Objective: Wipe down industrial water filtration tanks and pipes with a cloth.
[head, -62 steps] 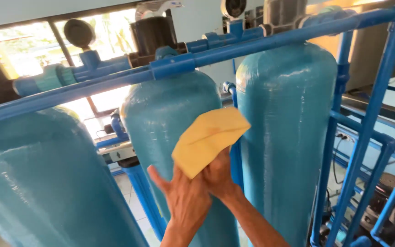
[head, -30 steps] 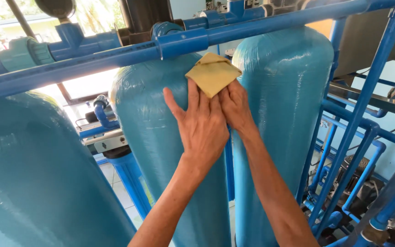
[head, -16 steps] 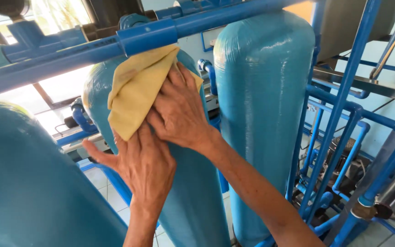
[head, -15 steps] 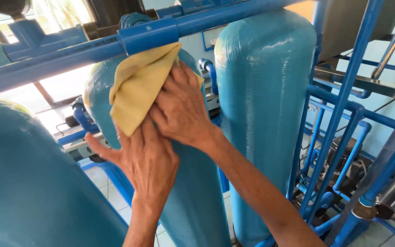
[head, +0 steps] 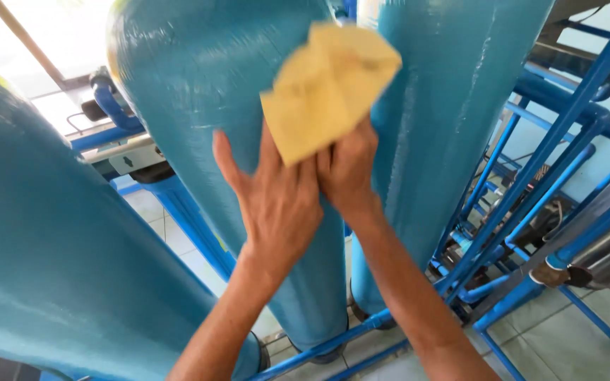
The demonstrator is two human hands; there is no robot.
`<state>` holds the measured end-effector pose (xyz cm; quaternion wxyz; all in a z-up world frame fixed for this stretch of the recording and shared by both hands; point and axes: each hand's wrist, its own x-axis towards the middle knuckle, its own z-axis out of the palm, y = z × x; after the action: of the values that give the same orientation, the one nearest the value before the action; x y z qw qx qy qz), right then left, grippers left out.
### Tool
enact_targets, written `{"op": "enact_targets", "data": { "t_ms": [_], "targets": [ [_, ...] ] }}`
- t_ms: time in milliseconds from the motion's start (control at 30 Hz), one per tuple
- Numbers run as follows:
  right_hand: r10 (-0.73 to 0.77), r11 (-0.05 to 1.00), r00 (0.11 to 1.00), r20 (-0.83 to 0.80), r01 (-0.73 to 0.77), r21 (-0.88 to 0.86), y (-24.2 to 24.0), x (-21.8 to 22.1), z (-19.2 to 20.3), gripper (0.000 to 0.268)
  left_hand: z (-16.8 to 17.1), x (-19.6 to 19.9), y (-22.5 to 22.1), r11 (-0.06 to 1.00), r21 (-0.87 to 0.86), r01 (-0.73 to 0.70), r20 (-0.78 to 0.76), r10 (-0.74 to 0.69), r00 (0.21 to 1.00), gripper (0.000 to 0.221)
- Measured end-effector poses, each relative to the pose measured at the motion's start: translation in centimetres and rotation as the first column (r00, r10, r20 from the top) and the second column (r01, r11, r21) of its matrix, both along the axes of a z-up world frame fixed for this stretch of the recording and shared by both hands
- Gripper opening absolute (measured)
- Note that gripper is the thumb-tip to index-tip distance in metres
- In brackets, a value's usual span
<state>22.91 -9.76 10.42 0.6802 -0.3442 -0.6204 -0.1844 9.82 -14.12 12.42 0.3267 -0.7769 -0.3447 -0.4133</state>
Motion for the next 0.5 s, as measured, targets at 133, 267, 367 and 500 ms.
{"op": "enact_targets", "data": {
  "t_ms": [133,267,367,500],
  "targets": [
    [-0.043,0.994,0.998,-0.051,0.038,-0.1,-0.9,-1.6,-13.0,0.029,-11.8,-0.7,-1.0,0.99,-0.13,-0.06,-0.057,0.053,0.997,0.043],
    [-0.004,0.951,0.982,-0.187,-0.054,-0.305,-3.7,-3.0,-26.7,0.028,-25.8,-1.3,-2.2,0.9,-0.43,-0.068,-0.075,0.04,0.996,0.047],
    [0.028,0.879,0.94,-0.341,-0.185,-0.439,-5.3,-3.7,-34.3,0.028,-33.0,-1.6,-3.4,0.823,-0.564,-0.066,-0.122,-0.003,0.993,0.055],
    [0.028,0.838,0.919,-0.393,-0.236,-0.492,-2.9,-2.8,-41.2,0.036,-34.5,-1.2,-3.2,0.82,-0.572,0.019,-0.103,-0.095,0.99,0.059]
  ]
}}
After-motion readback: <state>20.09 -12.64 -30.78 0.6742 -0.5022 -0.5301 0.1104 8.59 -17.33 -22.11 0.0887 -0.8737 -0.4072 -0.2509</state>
